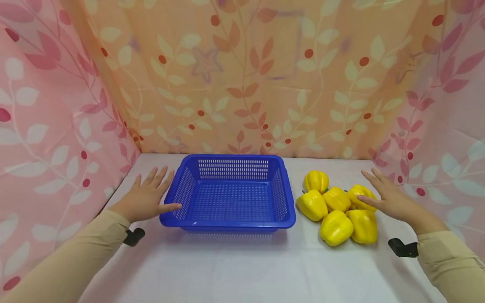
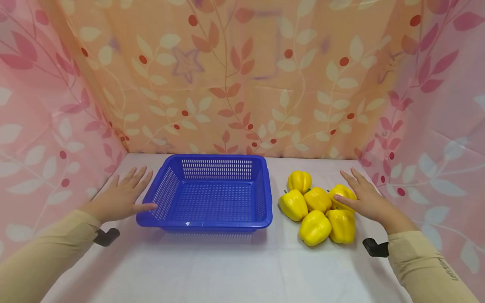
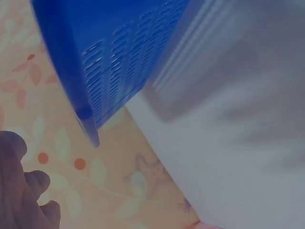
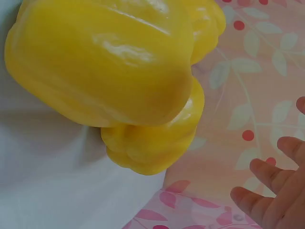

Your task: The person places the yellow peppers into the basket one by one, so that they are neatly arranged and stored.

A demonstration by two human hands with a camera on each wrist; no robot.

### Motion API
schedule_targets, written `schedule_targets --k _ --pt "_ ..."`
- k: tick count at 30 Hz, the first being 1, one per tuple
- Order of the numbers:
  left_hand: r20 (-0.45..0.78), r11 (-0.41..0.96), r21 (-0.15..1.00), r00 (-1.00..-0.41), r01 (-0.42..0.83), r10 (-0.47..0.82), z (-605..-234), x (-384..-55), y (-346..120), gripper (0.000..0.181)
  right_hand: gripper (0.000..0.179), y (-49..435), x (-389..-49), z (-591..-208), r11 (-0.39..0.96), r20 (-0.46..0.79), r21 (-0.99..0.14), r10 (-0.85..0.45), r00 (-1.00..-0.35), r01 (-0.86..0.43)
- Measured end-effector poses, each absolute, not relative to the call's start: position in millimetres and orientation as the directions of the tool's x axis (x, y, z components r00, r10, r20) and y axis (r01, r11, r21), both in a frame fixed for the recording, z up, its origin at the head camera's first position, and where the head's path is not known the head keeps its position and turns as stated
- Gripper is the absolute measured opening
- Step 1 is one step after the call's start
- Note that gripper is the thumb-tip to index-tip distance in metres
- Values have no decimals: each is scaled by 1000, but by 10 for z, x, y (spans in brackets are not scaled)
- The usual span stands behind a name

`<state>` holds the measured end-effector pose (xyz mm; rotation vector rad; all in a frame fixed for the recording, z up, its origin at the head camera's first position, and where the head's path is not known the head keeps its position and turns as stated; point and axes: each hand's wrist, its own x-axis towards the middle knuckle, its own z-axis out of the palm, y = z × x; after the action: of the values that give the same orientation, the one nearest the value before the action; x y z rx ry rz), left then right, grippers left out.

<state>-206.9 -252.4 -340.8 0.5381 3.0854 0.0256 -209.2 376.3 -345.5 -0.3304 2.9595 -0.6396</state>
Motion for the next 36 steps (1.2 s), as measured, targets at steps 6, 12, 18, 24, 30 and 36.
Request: schedule_targets --k 6,12,18,24,30,36 --pt "-5 940 26 -940 341 341 -3434 -2070 -2497 106 86 3783 -2035 -3453 861 -26 -468 -241 -970 -201" --pt "-2 930 56 -931 364 364 -3404 -2053 -2467 106 85 3804 -1980 -3469 855 -14 -476 -238 -971 -203" --pt "-7 918 52 -919 393 394 -3439 -2060 -2474 108 82 3833 -1926 -3529 826 15 -509 -270 -963 -240" --pt "-7 914 56 -915 401 402 -3468 -2056 -2475 107 82 3864 -1894 -3602 816 8 -526 -274 -962 -237" --pt "-21 915 61 -916 400 401 -3499 -2048 -2473 109 82 3869 -1865 -3697 816 -9 -531 -275 -961 -229" --pt "-18 911 78 -913 406 408 -3542 -2049 -2464 108 80 3861 -1829 -3776 806 0 -542 -285 -959 -239"
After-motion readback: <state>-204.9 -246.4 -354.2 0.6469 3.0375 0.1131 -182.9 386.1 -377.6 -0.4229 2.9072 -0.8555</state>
